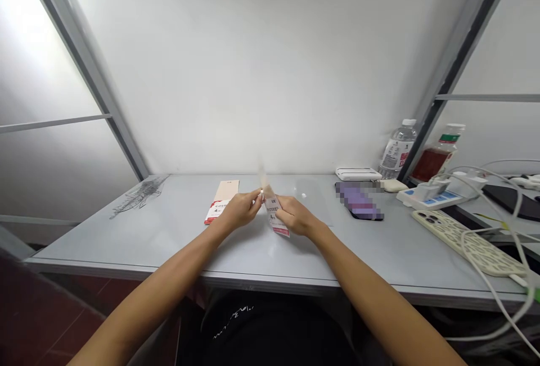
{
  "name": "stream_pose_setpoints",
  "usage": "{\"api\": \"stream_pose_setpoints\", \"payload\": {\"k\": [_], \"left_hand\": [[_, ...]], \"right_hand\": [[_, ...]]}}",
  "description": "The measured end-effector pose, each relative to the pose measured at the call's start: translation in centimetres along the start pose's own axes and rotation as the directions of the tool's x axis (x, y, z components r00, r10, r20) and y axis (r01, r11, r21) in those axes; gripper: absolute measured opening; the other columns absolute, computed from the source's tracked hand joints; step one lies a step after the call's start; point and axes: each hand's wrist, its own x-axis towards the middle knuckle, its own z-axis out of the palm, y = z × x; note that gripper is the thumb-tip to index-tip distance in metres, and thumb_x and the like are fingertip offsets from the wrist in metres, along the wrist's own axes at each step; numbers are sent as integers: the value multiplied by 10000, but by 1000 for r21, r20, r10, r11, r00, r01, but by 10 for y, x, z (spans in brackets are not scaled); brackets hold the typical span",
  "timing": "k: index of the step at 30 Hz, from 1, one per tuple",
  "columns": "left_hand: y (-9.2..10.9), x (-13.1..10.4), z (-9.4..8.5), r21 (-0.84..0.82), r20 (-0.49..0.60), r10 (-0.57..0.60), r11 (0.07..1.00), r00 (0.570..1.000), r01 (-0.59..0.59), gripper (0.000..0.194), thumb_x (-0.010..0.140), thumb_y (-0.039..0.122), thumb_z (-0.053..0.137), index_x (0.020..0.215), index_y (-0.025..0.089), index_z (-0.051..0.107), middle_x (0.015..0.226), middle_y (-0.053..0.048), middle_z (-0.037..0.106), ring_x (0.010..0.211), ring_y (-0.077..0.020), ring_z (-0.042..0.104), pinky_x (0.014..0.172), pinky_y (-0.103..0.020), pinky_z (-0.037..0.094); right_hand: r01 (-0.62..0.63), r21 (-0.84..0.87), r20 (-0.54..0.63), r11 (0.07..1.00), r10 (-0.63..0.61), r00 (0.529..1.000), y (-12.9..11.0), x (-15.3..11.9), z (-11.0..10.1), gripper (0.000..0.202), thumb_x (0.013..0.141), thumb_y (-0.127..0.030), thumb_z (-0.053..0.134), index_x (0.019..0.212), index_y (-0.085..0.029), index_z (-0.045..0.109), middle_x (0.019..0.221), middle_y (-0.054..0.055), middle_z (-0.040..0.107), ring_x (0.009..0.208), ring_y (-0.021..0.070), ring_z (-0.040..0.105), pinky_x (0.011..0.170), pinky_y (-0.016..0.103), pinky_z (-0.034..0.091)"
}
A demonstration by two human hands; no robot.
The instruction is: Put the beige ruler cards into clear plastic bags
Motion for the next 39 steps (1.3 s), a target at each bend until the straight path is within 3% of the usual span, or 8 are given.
{"api": "stream_pose_setpoints", "payload": {"k": [22,31,39], "left_hand": [[-3,0,-4,-158,-4,-10,987,1000,9,308,844,314,332,638,189,523,467,30,417,420,-83,339,447,-223,231],[1,1,1,-211,-71,-138,970,988,121,307,798,316,372,548,177,483,464,34,408,443,-75,319,451,-218,233],[2,5,0,-393,-90,-254,897,963,200,311,829,418,348,776,191,556,686,8,608,456,-73,443,465,-207,328]], "right_hand": [[-1,39,18,999,0,1000,4,-1,0,88,643,-113,348,633,-194,384,575,-30,386,527,119,349,484,252,268],[30,45,14,999,-31,999,3,0,3,78,651,-136,346,626,-196,389,586,-26,395,539,126,353,503,261,272],[-39,206,-137,978,68,988,12,2,9,131,708,-195,382,743,-171,506,623,0,512,557,140,456,501,262,348]]}}
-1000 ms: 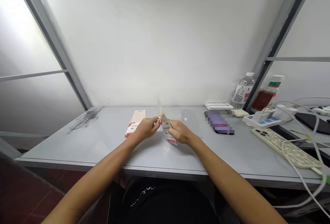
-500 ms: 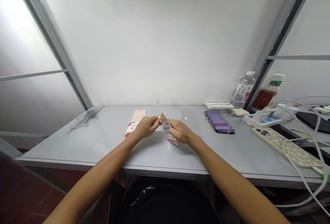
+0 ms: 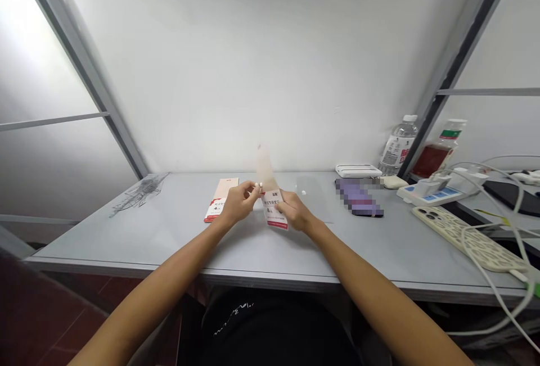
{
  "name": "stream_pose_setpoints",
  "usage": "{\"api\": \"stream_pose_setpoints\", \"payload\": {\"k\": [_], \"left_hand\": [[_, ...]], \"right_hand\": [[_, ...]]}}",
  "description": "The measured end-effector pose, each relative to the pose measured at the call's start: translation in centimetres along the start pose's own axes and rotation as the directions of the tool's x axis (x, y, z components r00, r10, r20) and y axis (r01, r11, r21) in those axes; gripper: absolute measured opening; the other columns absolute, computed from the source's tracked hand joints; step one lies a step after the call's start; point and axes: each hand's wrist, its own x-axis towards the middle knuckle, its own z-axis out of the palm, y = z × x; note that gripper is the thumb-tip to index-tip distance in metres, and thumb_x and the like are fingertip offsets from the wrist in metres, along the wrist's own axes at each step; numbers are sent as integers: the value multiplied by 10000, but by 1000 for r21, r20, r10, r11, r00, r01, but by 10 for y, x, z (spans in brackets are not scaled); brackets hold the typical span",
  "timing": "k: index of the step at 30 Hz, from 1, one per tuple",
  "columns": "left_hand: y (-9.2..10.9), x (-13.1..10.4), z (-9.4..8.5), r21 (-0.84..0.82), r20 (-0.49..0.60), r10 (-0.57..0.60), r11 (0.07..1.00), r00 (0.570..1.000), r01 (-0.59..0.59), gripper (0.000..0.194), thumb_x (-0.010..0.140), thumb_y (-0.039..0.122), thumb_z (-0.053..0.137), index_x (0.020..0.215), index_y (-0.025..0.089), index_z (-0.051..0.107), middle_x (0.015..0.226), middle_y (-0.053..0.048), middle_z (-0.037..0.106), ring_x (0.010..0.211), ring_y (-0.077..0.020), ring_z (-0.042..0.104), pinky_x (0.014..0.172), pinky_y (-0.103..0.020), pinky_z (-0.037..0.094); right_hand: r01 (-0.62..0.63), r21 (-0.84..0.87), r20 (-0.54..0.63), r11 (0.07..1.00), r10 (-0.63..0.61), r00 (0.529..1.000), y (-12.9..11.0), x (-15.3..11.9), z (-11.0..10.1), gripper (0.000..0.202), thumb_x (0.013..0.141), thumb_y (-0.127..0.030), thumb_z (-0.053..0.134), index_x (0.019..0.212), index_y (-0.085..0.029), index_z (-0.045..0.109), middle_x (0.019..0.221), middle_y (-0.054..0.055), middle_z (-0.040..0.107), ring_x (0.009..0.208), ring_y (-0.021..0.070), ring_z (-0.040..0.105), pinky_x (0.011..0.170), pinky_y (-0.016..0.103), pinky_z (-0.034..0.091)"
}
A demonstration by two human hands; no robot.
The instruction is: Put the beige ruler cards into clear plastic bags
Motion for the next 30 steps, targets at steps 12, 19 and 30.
{"api": "stream_pose_setpoints", "payload": {"k": [12,19,30], "left_hand": [[-9,13,-8,-392,-2,-115,914,993,105,295,843,425,354,808,165,488,827,-34,597,517,-65,552,409,-174,373],[-10,10,-8,-447,11,-120,888,993,112,351,828,331,419,1156,218,371,877,-26,596,494,-52,542,391,-155,387],[-10,11,-10,-476,66,-19,878,998,48,204,782,312,460,817,188,619,1160,-43,512,933,-168,544,629,-242,495]], "right_hand": [[-122,338,-180,933,191,965,3,13,-6,335,735,-417,574,972,-184,532,838,56,646,722,201,612,639,345,499],[-99,441,-161,892,187,969,0,13,-11,370,729,-407,602,1033,-210,527,829,41,669,746,211,634,668,354,510],[-94,343,-139,935,149,979,-1,12,-10,410,744,-450,571,1076,-212,537,877,45,689,786,217,642,693,346,519]]}}
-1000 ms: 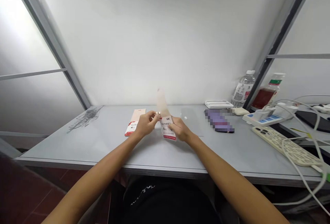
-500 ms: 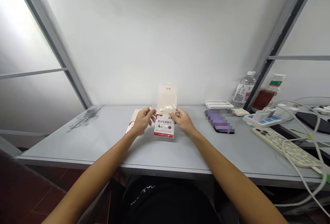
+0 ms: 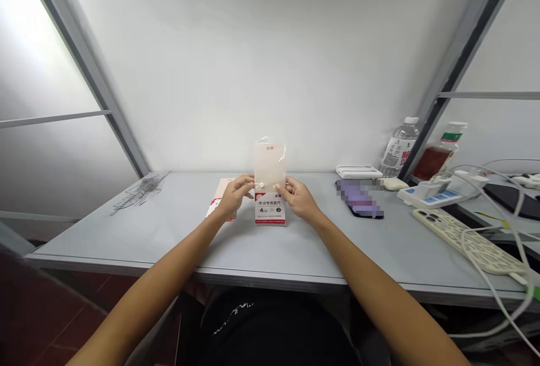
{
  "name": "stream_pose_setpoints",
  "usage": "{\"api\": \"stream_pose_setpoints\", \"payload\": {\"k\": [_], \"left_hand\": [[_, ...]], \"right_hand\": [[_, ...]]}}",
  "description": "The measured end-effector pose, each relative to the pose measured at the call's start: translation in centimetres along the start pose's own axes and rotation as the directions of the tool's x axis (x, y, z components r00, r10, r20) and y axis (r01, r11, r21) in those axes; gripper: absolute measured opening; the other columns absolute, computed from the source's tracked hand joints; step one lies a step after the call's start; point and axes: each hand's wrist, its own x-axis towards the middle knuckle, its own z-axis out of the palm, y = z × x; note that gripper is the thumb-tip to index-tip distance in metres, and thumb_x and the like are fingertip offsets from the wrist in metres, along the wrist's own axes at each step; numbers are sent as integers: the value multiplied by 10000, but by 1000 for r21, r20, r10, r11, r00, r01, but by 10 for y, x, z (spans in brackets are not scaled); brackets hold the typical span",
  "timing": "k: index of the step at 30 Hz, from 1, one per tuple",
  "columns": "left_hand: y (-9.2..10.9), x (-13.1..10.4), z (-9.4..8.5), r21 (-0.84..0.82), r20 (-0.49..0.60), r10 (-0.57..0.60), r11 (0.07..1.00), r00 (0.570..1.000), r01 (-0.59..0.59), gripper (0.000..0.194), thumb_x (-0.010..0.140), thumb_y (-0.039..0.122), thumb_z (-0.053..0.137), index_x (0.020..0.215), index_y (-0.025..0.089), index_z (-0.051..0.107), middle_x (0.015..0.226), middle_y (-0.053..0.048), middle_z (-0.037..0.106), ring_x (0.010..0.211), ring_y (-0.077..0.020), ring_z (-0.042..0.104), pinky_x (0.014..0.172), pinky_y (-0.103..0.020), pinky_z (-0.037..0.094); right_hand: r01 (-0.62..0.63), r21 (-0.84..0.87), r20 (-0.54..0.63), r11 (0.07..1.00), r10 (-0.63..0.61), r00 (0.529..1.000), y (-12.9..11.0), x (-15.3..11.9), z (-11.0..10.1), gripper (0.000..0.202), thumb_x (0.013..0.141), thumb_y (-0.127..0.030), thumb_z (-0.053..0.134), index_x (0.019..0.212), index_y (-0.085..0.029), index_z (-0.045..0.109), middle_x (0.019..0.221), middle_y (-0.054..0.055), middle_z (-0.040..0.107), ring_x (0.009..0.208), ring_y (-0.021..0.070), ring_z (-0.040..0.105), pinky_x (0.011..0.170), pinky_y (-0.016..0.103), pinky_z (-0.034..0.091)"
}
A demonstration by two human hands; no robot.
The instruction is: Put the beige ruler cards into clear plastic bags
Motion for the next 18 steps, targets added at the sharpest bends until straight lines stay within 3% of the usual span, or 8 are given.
{"api": "stream_pose_setpoints", "payload": {"k": [5,13,18], "left_hand": [[-1,-1,-1,-2,31,23,1000,999,-23,241,798,362,466,851,198,635,1151,-46,514,979,-178,521,697,-262,485],[1,-1,-2,53,68,25,998,997,-29,304,813,401,432,897,194,639,1149,-55,504,891,-150,544,679,-256,491],[-2,0,-1,55,45,7,998,999,-10,247,768,382,507,838,174,621,1118,-60,517,879,-150,545,649,-239,490]], "right_hand": [[-16,-30,-21,999,16,1000,1,0,-1,398,746,-441,573,1070,-211,545,833,38,696,744,219,648,666,346,521],[-46,-39,-35,998,45,998,5,1,-5,430,739,-452,571,1090,-207,526,827,46,696,734,226,652,647,352,531],[-37,-53,-23,998,36,999,5,1,-5,442,743,-447,566,1099,-189,518,832,53,691,738,224,649,657,356,527]]}}
